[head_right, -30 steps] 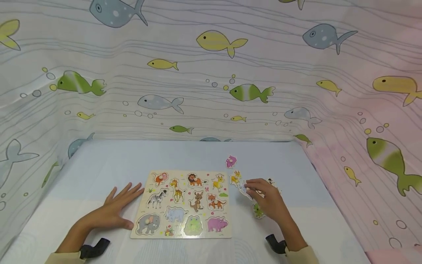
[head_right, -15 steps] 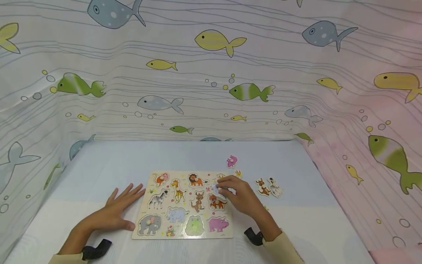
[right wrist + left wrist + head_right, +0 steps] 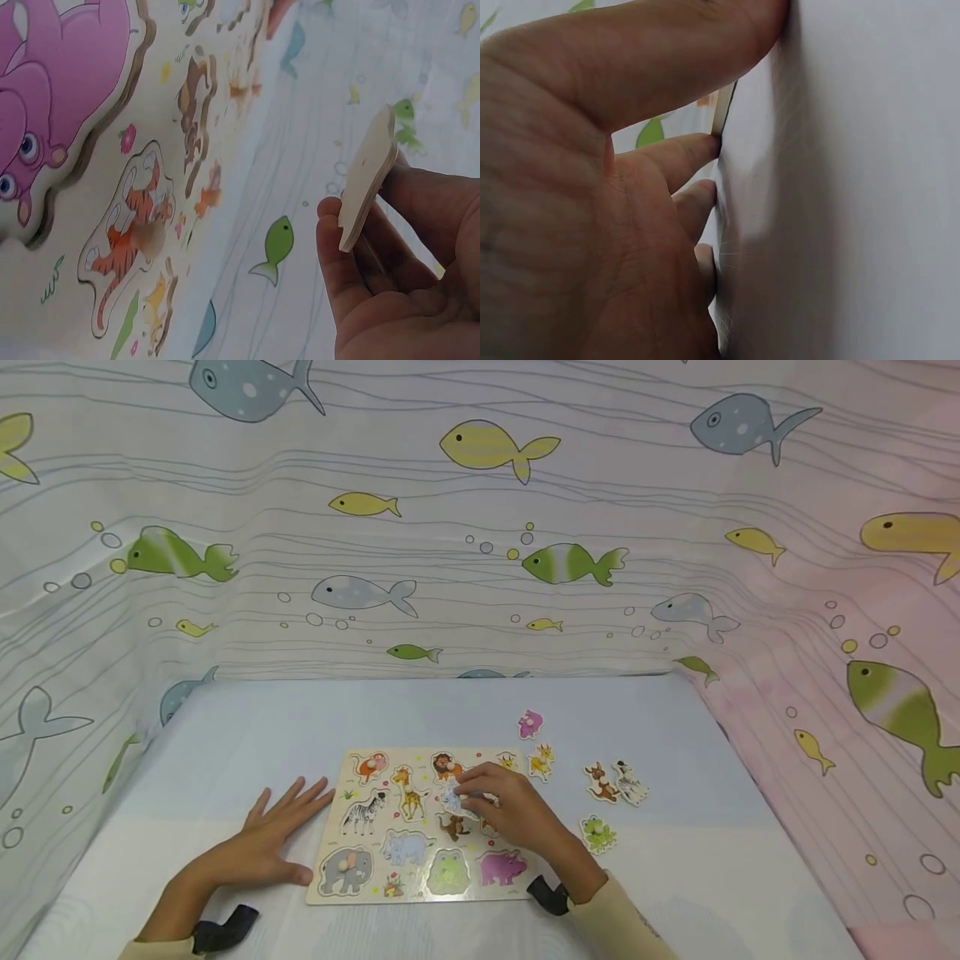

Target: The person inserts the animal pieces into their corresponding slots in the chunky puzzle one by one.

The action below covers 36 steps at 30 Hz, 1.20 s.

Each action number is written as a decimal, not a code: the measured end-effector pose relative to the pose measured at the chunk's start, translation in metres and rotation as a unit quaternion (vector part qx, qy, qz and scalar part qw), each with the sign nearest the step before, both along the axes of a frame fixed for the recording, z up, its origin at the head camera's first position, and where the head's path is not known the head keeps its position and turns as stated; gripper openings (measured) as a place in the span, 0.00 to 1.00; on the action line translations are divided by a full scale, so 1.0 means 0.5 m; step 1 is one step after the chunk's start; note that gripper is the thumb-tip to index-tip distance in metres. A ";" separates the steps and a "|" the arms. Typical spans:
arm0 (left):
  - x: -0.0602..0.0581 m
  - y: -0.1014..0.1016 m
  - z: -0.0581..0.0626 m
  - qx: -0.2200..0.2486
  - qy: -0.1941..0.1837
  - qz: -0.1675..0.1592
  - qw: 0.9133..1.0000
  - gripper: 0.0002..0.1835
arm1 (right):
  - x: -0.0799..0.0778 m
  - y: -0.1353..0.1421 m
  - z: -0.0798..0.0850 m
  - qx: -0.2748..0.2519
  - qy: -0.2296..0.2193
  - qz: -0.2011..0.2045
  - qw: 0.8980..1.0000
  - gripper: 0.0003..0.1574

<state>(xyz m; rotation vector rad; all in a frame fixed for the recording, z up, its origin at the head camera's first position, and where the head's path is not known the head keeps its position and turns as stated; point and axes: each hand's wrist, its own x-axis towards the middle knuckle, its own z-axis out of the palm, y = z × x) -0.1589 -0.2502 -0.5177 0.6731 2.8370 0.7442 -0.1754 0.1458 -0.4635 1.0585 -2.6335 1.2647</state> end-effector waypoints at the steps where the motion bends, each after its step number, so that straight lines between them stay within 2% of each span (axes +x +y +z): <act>1: 0.001 0.001 0.000 0.000 0.001 0.001 1.000 0.61 | 0.001 -0.005 0.000 0.002 -0.003 0.002 1.000 0.15; 9: 0.004 0.000 0.002 -0.010 0.001 0.007 1.000 0.60 | 0.007 -0.048 -0.003 0.012 -0.048 0.013 0.999 0.14; 17: 0.004 -0.001 0.000 -0.006 0.002 0.004 1.000 0.60 | 0.006 -0.089 -0.011 0.028 -0.032 0.034 0.999 0.13; 27: 0.002 -0.002 0.001 -0.005 0.002 -0.001 1.000 0.59 | 0.008 -0.124 -0.038 0.040 -0.023 0.083 0.996 0.14; 36: 0.002 -0.004 0.004 -0.002 -0.005 0.000 1.000 0.61 | 0.015 -0.146 -0.054 0.058 -0.051 0.089 0.993 0.13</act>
